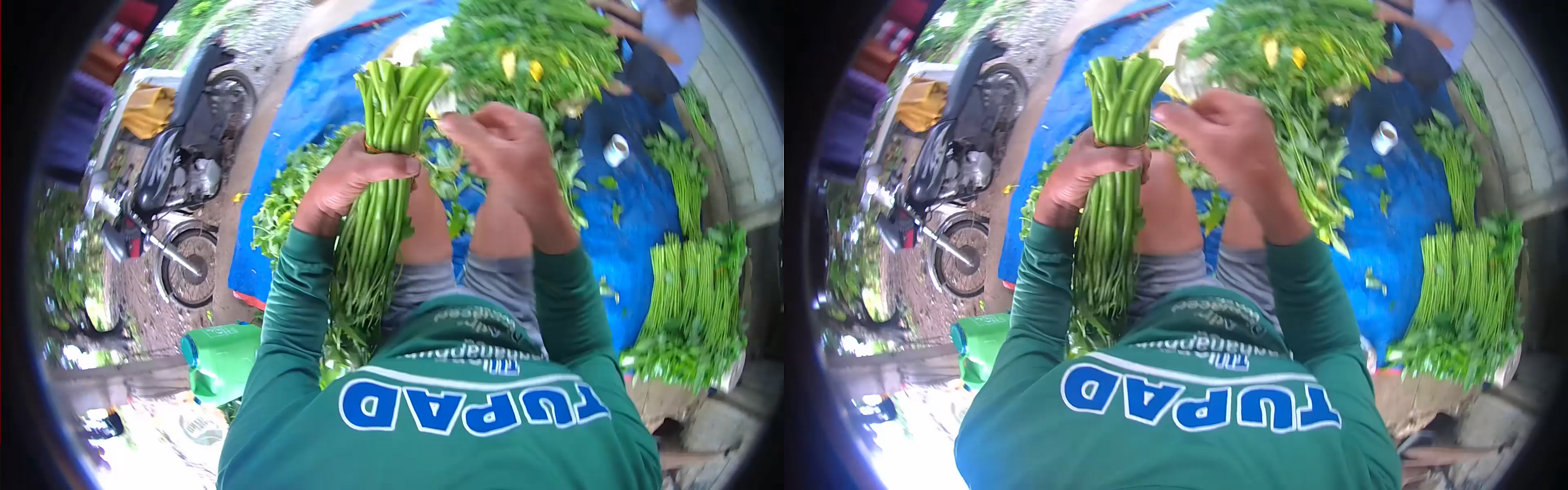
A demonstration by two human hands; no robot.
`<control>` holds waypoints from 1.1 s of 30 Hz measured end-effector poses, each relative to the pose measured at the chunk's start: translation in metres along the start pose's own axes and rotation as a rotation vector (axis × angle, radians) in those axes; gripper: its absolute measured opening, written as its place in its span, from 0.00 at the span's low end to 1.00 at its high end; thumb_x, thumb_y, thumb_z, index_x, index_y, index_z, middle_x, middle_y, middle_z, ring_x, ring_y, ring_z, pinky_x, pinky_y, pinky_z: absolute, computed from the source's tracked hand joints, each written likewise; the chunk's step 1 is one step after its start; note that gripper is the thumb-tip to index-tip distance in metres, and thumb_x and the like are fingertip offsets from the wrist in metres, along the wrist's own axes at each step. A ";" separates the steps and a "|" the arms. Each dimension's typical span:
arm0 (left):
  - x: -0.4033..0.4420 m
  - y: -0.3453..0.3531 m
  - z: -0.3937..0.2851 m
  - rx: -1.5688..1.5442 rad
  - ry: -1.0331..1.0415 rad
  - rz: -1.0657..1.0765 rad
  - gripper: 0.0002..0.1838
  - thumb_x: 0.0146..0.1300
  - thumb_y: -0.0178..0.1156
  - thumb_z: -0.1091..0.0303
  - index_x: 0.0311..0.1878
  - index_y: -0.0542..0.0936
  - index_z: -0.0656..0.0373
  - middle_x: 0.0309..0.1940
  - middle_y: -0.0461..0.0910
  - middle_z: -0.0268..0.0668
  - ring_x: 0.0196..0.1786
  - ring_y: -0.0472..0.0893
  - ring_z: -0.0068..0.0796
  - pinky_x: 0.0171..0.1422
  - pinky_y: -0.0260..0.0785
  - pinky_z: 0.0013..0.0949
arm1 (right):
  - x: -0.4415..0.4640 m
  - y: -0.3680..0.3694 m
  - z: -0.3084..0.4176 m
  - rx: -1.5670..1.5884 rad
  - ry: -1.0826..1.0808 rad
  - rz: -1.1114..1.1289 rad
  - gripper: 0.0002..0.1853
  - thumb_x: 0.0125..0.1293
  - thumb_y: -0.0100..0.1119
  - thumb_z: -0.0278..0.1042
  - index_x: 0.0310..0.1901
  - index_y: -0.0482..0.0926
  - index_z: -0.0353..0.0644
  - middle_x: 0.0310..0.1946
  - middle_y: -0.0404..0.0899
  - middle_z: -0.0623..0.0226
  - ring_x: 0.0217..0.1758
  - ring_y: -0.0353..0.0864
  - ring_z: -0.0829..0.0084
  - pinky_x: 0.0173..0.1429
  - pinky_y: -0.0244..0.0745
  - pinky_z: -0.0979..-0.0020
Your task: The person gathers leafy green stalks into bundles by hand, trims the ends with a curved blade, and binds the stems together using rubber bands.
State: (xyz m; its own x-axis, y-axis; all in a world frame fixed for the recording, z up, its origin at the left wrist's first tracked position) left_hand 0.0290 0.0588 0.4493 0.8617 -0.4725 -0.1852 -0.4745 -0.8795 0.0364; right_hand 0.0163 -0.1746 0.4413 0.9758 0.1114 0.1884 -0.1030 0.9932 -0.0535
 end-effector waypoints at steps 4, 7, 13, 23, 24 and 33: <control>0.014 -0.006 -0.060 -0.238 0.182 0.461 0.40 0.56 0.77 0.49 0.66 0.80 0.68 0.46 0.88 0.52 0.47 0.89 0.44 0.54 0.84 0.44 | 0.052 0.022 0.091 0.339 -0.200 0.301 0.21 0.71 0.78 0.35 0.59 0.84 0.32 0.44 0.89 0.62 0.51 0.90 0.69 0.53 0.84 0.65; 0.036 -0.014 -0.123 -0.093 0.351 0.668 0.50 0.63 0.75 0.32 0.73 0.77 0.67 0.58 0.88 0.56 0.58 0.90 0.48 0.63 0.85 0.47 | 0.098 0.032 0.169 0.260 -0.615 0.382 0.22 0.73 0.75 0.35 0.63 0.82 0.32 0.50 0.91 0.59 0.49 0.92 0.72 0.57 0.85 0.69; 0.031 0.043 -0.231 0.345 1.031 -0.019 0.36 0.62 0.81 0.54 0.67 0.80 0.64 0.51 0.88 0.37 0.47 0.86 0.28 0.54 0.81 0.36 | 0.115 0.026 0.294 0.098 -0.784 0.122 0.25 0.66 0.75 0.30 0.60 0.80 0.28 0.41 0.82 0.65 0.38 0.85 0.74 0.40 0.85 0.72; 0.043 0.068 -0.263 0.391 1.002 -0.089 0.21 0.59 0.76 0.70 0.56 0.86 0.63 0.44 0.89 0.33 0.45 0.86 0.22 0.51 0.78 0.31 | 0.082 0.001 0.323 0.223 -1.252 -0.213 0.24 0.65 0.73 0.23 0.61 0.77 0.31 0.43 0.84 0.68 0.41 0.84 0.78 0.43 0.81 0.73; 0.044 0.065 -0.263 0.378 1.027 -0.068 0.17 0.56 0.73 0.75 0.50 0.87 0.64 0.39 0.89 0.33 0.39 0.85 0.22 0.47 0.79 0.31 | 0.084 0.006 0.315 0.322 -1.235 -0.294 0.31 0.67 0.73 0.23 0.69 0.72 0.32 0.46 0.84 0.67 0.44 0.85 0.77 0.50 0.84 0.72; -0.029 -0.034 -0.112 0.431 -0.012 0.402 0.39 0.46 0.85 0.66 0.63 0.81 0.68 0.41 0.89 0.45 0.42 0.89 0.35 0.46 0.84 0.39 | 0.037 0.050 0.074 1.050 -0.432 0.097 0.52 0.70 0.76 0.24 0.88 0.51 0.43 0.69 0.80 0.53 0.72 0.82 0.63 0.77 0.77 0.58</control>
Point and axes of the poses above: each hand's wrist, its own x-axis towards the middle knuckle, its own y-axis out of the palm, z = x × y, the point moved 3 cm from there along x, towards the middle knuckle
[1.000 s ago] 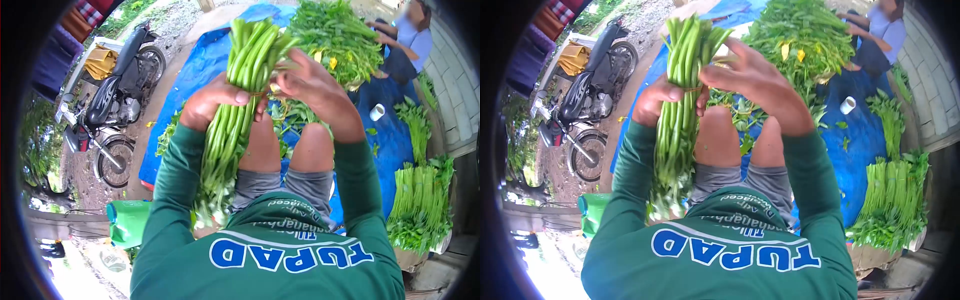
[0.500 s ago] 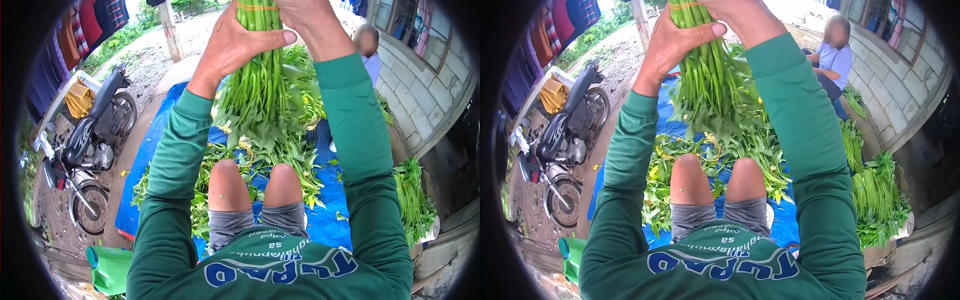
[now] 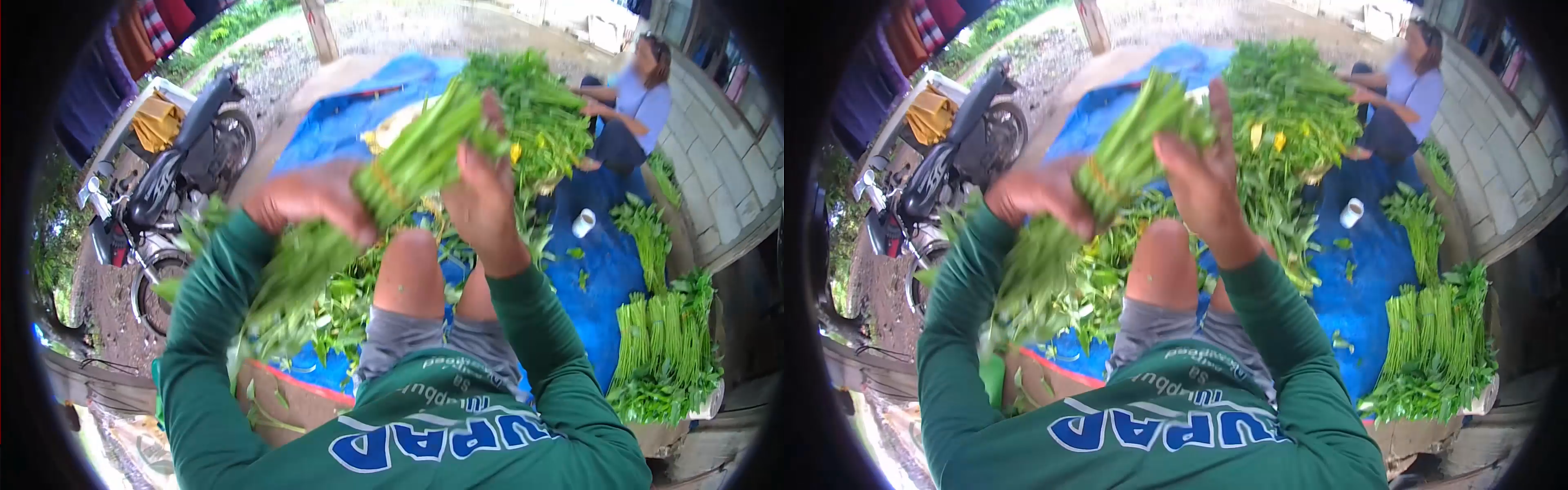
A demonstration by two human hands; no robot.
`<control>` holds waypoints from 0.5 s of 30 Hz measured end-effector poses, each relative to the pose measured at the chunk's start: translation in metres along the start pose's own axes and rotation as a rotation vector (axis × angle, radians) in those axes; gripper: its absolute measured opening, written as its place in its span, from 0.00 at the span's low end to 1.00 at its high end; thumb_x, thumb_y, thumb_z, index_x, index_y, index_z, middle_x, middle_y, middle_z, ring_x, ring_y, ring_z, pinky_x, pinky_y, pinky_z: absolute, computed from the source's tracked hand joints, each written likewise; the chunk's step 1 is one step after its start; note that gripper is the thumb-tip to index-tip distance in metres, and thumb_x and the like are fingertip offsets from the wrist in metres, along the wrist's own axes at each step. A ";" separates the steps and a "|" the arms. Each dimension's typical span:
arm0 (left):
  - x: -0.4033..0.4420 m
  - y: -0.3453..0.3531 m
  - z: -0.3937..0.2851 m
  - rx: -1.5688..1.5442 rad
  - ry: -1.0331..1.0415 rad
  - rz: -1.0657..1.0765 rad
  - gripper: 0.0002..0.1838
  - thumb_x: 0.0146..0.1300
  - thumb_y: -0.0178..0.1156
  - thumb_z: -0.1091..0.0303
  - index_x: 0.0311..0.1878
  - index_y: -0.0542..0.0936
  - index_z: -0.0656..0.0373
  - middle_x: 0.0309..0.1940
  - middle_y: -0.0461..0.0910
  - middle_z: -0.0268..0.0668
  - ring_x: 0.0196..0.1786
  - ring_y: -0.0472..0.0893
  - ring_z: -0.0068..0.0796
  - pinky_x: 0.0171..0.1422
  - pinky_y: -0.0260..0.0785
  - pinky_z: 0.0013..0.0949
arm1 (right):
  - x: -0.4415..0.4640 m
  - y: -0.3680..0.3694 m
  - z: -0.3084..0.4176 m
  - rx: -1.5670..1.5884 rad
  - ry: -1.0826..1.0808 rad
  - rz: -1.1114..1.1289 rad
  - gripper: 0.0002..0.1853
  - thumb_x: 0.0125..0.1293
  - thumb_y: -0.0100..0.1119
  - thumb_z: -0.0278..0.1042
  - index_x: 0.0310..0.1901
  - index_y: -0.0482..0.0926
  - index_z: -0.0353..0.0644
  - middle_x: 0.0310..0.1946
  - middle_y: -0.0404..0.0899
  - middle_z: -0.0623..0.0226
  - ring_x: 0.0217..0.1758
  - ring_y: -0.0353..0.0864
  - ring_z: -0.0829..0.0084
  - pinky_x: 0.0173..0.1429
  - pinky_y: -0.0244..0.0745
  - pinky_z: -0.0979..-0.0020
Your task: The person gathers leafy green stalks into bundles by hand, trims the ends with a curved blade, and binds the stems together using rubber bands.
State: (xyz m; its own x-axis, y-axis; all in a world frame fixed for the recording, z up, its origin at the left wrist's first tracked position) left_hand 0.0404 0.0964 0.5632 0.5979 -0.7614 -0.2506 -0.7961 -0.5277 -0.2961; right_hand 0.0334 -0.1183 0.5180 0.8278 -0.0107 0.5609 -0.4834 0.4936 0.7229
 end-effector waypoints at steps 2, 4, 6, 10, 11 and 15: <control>0.002 0.069 0.072 -0.542 -0.209 0.136 0.46 0.42 0.84 0.65 0.67 0.77 0.67 0.44 0.86 0.45 0.40 0.87 0.37 0.40 0.82 0.41 | -0.070 -0.053 -0.019 0.026 0.227 -0.029 0.55 0.76 0.72 0.27 0.91 0.41 0.46 0.72 0.78 0.55 0.71 0.82 0.64 0.79 0.74 0.59; 0.021 0.131 0.129 -0.912 -0.141 0.043 0.40 0.49 0.80 0.63 0.66 0.76 0.64 0.38 0.82 0.43 0.33 0.84 0.38 0.34 0.77 0.37 | -0.114 -0.079 -0.020 -0.173 0.344 -0.154 0.47 0.86 0.57 0.55 0.91 0.40 0.48 0.77 0.75 0.52 0.75 0.81 0.55 0.80 0.75 0.48; 0.046 0.165 0.161 -1.109 -0.080 0.180 0.41 0.47 0.81 0.60 0.65 0.76 0.64 0.36 0.81 0.44 0.31 0.83 0.38 0.32 0.77 0.37 | -0.128 -0.098 -0.005 -0.127 0.403 -0.193 0.45 0.88 0.51 0.58 0.91 0.40 0.47 0.75 0.77 0.53 0.74 0.82 0.58 0.78 0.76 0.50; 0.075 0.181 0.169 -1.026 -0.069 0.167 0.42 0.43 0.81 0.55 0.60 0.76 0.66 0.32 0.77 0.44 0.26 0.77 0.35 0.29 0.76 0.37 | -0.132 -0.110 0.013 -0.165 0.353 -0.309 0.41 0.82 0.55 0.49 0.86 0.49 0.44 0.74 0.77 0.51 0.72 0.83 0.57 0.77 0.78 0.52; 0.080 0.181 0.172 -1.028 -0.084 0.170 0.43 0.43 0.81 0.55 0.61 0.76 0.67 0.33 0.78 0.44 0.26 0.78 0.35 0.29 0.75 0.37 | -0.132 -0.108 0.013 -0.182 0.329 -0.335 0.40 0.81 0.56 0.46 0.85 0.51 0.43 0.73 0.78 0.51 0.71 0.84 0.57 0.76 0.79 0.53; 0.085 0.180 0.172 -0.977 -0.137 0.142 0.45 0.42 0.83 0.54 0.62 0.76 0.68 0.33 0.80 0.46 0.26 0.81 0.37 0.28 0.76 0.37 | -0.132 -0.109 0.012 -0.208 0.287 -0.422 0.36 0.75 0.61 0.37 0.80 0.60 0.40 0.72 0.78 0.49 0.68 0.85 0.56 0.74 0.81 0.55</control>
Point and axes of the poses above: each hand's wrist, its own x-axis towards the middle knuckle, its own y-axis out of the palm, z = x × y, the point moved 3 cm from there along x, towards the middle knuckle
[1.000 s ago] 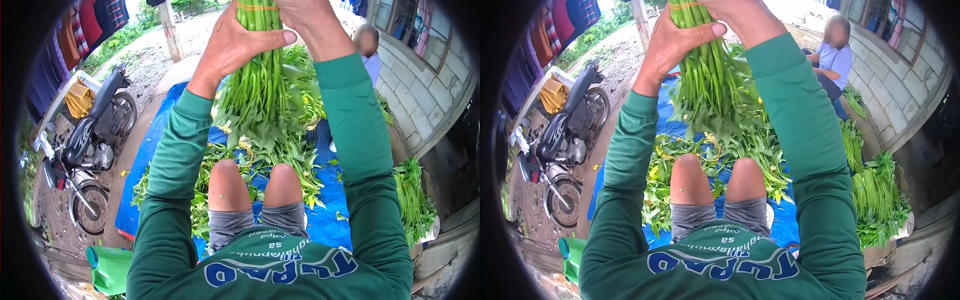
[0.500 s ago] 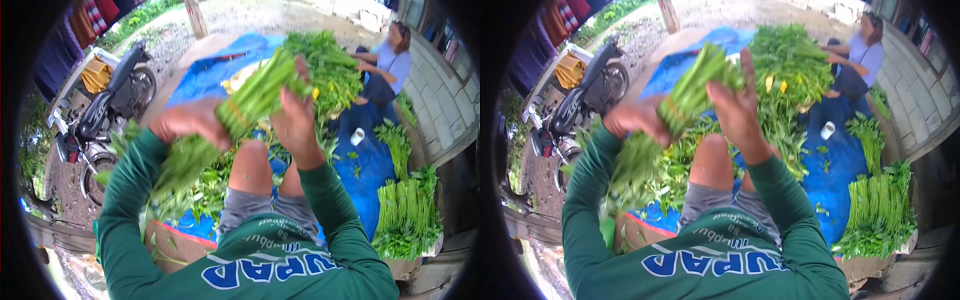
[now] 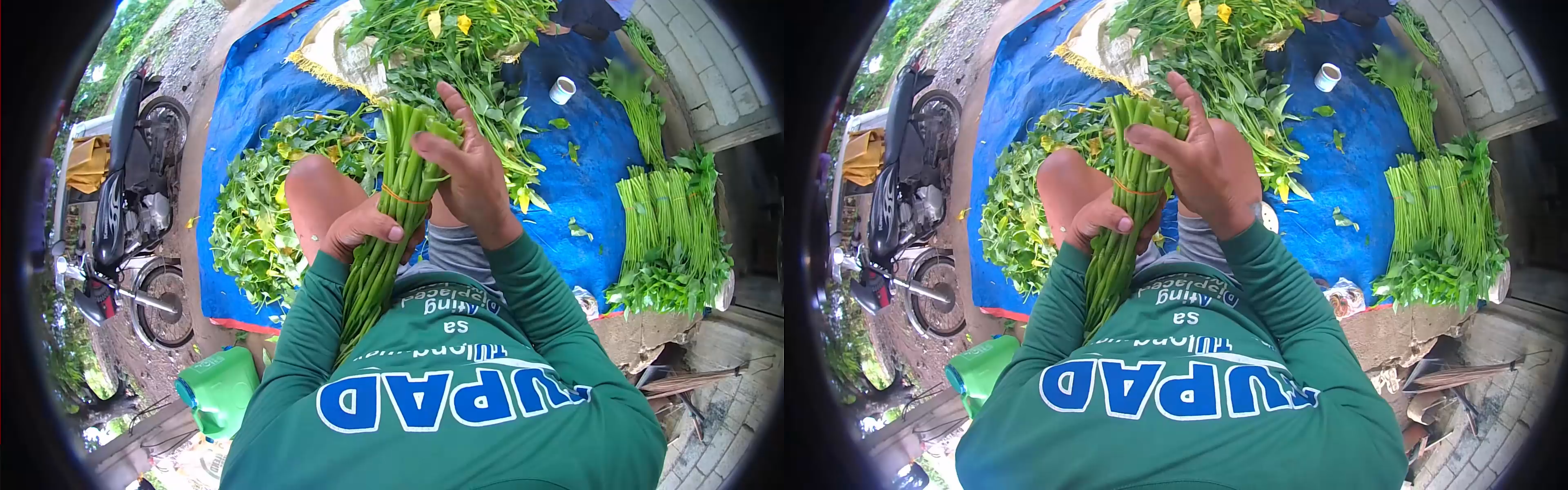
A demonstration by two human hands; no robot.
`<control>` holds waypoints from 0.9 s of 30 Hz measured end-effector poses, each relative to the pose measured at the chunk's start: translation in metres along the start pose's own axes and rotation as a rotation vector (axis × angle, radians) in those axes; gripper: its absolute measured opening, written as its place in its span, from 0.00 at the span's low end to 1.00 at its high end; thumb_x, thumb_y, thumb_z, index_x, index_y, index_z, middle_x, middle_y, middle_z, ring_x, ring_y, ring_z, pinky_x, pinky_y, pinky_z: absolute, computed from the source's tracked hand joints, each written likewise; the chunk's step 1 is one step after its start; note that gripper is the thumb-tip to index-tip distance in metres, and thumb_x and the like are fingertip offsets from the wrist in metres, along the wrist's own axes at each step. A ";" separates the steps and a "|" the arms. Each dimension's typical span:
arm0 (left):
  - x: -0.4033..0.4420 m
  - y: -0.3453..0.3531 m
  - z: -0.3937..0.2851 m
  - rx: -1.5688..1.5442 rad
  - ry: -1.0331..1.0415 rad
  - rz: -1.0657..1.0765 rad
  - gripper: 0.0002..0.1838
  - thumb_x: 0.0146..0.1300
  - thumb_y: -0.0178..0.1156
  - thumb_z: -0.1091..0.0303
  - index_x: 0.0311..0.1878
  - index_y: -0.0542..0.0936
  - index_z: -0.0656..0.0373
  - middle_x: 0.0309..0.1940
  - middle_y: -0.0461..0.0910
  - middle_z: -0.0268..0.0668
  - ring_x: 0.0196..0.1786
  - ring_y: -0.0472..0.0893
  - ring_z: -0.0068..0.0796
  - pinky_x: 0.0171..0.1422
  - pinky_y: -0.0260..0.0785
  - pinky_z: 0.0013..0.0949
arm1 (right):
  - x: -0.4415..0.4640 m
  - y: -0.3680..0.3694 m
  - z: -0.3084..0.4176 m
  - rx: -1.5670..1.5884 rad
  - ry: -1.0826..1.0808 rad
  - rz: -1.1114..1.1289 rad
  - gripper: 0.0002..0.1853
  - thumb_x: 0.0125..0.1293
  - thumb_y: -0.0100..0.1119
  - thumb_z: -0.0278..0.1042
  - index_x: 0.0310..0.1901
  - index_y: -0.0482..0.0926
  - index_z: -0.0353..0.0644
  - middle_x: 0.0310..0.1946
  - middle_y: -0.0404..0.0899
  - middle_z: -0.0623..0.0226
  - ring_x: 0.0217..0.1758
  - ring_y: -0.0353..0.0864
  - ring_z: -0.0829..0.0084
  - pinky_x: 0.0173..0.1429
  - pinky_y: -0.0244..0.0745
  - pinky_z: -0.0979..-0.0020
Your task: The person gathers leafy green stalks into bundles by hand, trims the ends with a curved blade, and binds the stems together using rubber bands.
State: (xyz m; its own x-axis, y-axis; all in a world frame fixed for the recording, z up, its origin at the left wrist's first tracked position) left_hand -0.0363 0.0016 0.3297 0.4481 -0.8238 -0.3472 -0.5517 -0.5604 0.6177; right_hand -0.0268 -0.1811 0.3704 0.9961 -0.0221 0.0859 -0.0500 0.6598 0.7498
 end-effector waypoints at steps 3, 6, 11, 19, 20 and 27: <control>0.006 -0.005 0.002 0.022 0.001 0.096 0.45 0.43 0.84 0.54 0.63 0.77 0.67 0.35 0.82 0.46 0.28 0.83 0.38 0.29 0.76 0.37 | 0.000 -0.016 -0.012 0.108 0.049 -0.034 0.33 0.70 0.64 0.30 0.76 0.67 0.37 0.71 0.78 0.47 0.66 0.86 0.56 0.73 0.82 0.57; 0.011 -0.004 0.004 0.084 -0.019 0.056 0.45 0.44 0.84 0.53 0.63 0.77 0.67 0.35 0.82 0.45 0.29 0.83 0.37 0.30 0.77 0.37 | 0.002 -0.044 -0.020 0.142 0.093 -0.010 0.37 0.70 0.60 0.33 0.79 0.62 0.39 0.71 0.77 0.48 0.66 0.86 0.57 0.74 0.81 0.54; 0.012 -0.001 -0.003 0.095 -0.076 0.020 0.37 0.48 0.81 0.62 0.61 0.79 0.64 0.39 0.83 0.39 0.38 0.83 0.31 0.44 0.77 0.35 | 0.001 -0.059 0.019 -0.051 0.160 -0.072 0.45 0.73 0.63 0.40 0.86 0.54 0.38 0.73 0.75 0.48 0.73 0.82 0.54 0.77 0.80 0.52; 0.029 0.002 -0.004 0.262 -0.129 0.018 0.37 0.50 0.81 0.62 0.64 0.79 0.62 0.42 0.81 0.32 0.45 0.80 0.25 0.51 0.73 0.30 | 0.004 -0.050 0.056 -0.733 -0.009 -0.105 0.26 0.73 0.74 0.42 0.65 0.85 0.35 0.64 0.84 0.58 0.75 0.79 0.64 0.77 0.74 0.62; 0.031 0.001 -0.003 0.282 -0.125 0.023 0.37 0.51 0.81 0.61 0.64 0.79 0.62 0.42 0.81 0.32 0.45 0.80 0.25 0.51 0.73 0.30 | 0.005 -0.055 0.057 -0.788 -0.061 -0.081 0.24 0.73 0.74 0.41 0.64 0.86 0.36 0.65 0.83 0.59 0.72 0.81 0.65 0.75 0.75 0.63; 0.029 0.006 -0.009 0.278 -0.079 -0.001 0.37 0.51 0.79 0.62 0.64 0.78 0.63 0.41 0.82 0.34 0.44 0.81 0.26 0.49 0.75 0.32 | 0.002 -0.081 0.053 -0.841 -0.017 -0.065 0.16 0.73 0.71 0.32 0.58 0.89 0.34 0.54 0.90 0.63 0.52 0.91 0.72 0.60 0.84 0.67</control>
Point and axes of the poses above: each hand's wrist, its own x-axis towards the middle knuckle, its own y-axis out of the palm, z = x × y, the point moved 3 cm from there along x, towards the middle knuckle
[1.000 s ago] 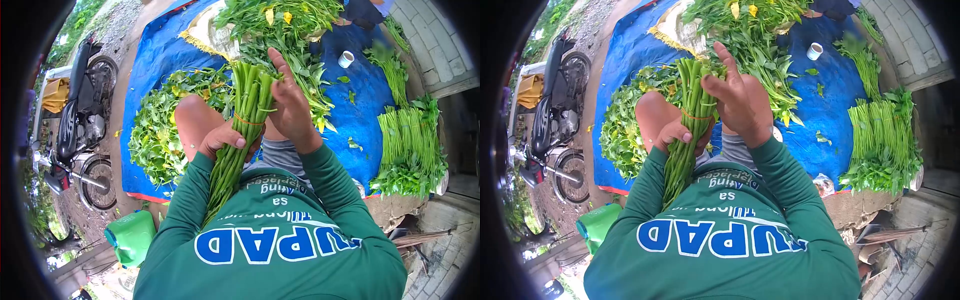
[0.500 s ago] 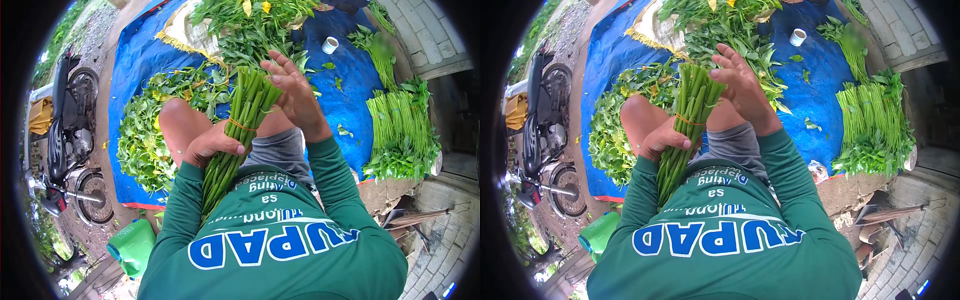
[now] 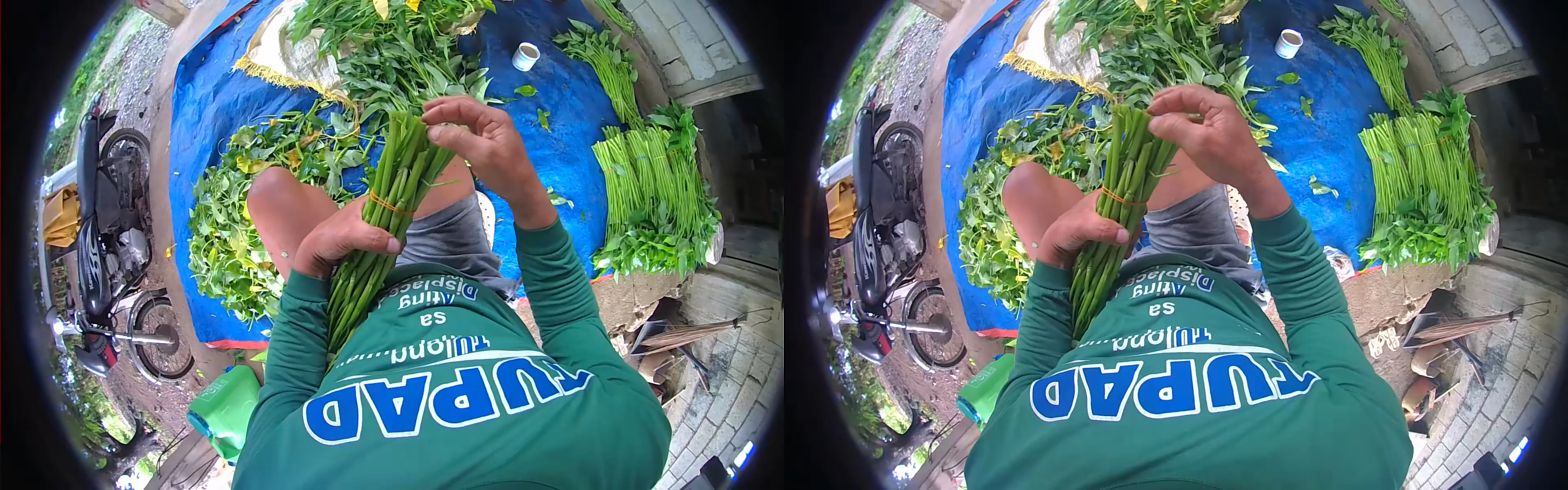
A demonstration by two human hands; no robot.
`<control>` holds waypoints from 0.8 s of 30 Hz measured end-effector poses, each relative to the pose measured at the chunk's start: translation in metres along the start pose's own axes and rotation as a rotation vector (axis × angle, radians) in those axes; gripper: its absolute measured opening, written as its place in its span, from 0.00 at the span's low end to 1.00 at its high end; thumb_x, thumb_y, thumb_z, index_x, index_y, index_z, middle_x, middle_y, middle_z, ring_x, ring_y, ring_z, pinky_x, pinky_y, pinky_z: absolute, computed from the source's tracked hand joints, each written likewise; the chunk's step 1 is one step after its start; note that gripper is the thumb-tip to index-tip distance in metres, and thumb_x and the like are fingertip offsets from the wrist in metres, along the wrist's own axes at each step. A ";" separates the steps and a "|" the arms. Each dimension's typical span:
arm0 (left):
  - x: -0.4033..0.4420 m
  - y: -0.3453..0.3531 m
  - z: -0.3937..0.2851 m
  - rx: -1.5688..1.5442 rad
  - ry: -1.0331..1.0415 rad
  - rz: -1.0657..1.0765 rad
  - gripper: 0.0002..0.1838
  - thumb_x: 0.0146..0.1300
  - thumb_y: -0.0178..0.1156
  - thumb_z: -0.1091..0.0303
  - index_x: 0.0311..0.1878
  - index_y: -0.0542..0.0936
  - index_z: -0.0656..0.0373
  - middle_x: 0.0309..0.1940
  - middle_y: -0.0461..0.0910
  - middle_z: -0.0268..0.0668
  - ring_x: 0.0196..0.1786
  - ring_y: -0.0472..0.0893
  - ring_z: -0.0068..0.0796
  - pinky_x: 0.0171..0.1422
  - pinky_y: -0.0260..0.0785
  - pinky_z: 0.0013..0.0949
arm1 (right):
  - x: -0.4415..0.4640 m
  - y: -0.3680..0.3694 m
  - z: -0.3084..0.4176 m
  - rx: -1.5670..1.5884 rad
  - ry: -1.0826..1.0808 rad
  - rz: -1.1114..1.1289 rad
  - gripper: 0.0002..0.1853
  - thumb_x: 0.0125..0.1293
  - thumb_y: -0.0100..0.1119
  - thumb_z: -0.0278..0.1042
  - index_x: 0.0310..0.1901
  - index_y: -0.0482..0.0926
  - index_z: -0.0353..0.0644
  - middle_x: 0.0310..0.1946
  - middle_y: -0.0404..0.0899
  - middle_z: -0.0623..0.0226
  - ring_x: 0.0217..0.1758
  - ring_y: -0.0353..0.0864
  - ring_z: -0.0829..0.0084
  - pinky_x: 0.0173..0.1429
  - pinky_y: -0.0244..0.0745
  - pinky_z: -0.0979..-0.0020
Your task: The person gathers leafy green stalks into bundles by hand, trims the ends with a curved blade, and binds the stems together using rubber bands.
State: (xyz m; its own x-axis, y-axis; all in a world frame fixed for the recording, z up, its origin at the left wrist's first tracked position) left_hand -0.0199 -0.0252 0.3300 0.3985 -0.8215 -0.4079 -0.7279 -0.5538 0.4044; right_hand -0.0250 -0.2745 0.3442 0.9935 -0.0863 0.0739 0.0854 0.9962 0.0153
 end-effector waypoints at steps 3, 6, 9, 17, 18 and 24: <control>0.002 0.000 0.006 -0.035 -0.078 -0.029 0.38 0.49 0.79 0.59 0.64 0.78 0.65 0.39 0.84 0.42 0.37 0.85 0.33 0.41 0.79 0.36 | -0.001 -0.003 -0.005 -0.008 0.034 0.025 0.16 0.73 0.70 0.31 0.58 0.89 0.32 0.46 0.91 0.64 0.50 0.90 0.74 0.59 0.85 0.67; 0.001 0.002 0.010 -0.131 -0.113 -0.053 0.37 0.50 0.78 0.58 0.62 0.78 0.65 0.36 0.83 0.43 0.33 0.85 0.35 0.37 0.79 0.37 | -0.004 -0.004 -0.006 -0.028 0.058 0.040 0.15 0.74 0.70 0.29 0.58 0.89 0.33 0.47 0.91 0.66 0.52 0.88 0.76 0.61 0.84 0.69; 0.001 0.002 0.010 -0.133 -0.141 -0.078 0.37 0.52 0.78 0.55 0.61 0.78 0.65 0.36 0.83 0.43 0.32 0.84 0.36 0.36 0.80 0.37 | -0.005 -0.003 0.004 -0.164 0.125 0.058 0.16 0.73 0.72 0.27 0.59 0.90 0.35 0.52 0.88 0.64 0.56 0.87 0.76 0.63 0.84 0.69; 0.016 -0.004 -0.001 -0.043 0.016 -0.016 0.48 0.63 0.75 0.43 0.77 0.72 0.68 0.51 0.87 0.49 0.51 0.89 0.37 0.55 0.83 0.36 | -0.005 -0.016 -0.007 -0.110 -0.052 0.064 0.19 0.70 0.75 0.33 0.59 0.90 0.34 0.55 0.86 0.62 0.62 0.86 0.69 0.65 0.83 0.66; 0.022 -0.007 -0.006 -0.031 0.050 -0.024 0.49 0.65 0.75 0.40 0.78 0.71 0.67 0.53 0.87 0.50 0.54 0.89 0.37 0.57 0.83 0.37 | -0.005 -0.017 -0.010 -0.112 -0.030 0.069 0.18 0.71 0.75 0.31 0.59 0.89 0.34 0.59 0.85 0.61 0.63 0.85 0.69 0.66 0.83 0.65; 0.037 0.006 -0.010 0.200 0.030 -0.053 0.30 0.83 0.62 0.57 0.81 0.71 0.61 0.56 0.85 0.38 0.51 0.85 0.23 0.53 0.80 0.30 | -0.010 -0.022 -0.004 -0.048 0.173 0.128 0.18 0.72 0.70 0.31 0.59 0.89 0.33 0.56 0.89 0.61 0.62 0.87 0.68 0.66 0.83 0.63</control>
State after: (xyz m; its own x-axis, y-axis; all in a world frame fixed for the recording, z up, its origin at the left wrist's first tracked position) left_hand -0.0041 -0.0605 0.3257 0.4532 -0.7975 -0.3983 -0.8005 -0.5606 0.2118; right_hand -0.0369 -0.2957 0.3387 0.9942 0.0398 -0.0999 -0.0431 0.9986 -0.0311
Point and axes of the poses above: each hand's wrist, its own x-axis towards the middle knuckle, its own y-axis out of the palm, z = x × y, the point moved 3 cm from there along x, towards the middle knuckle
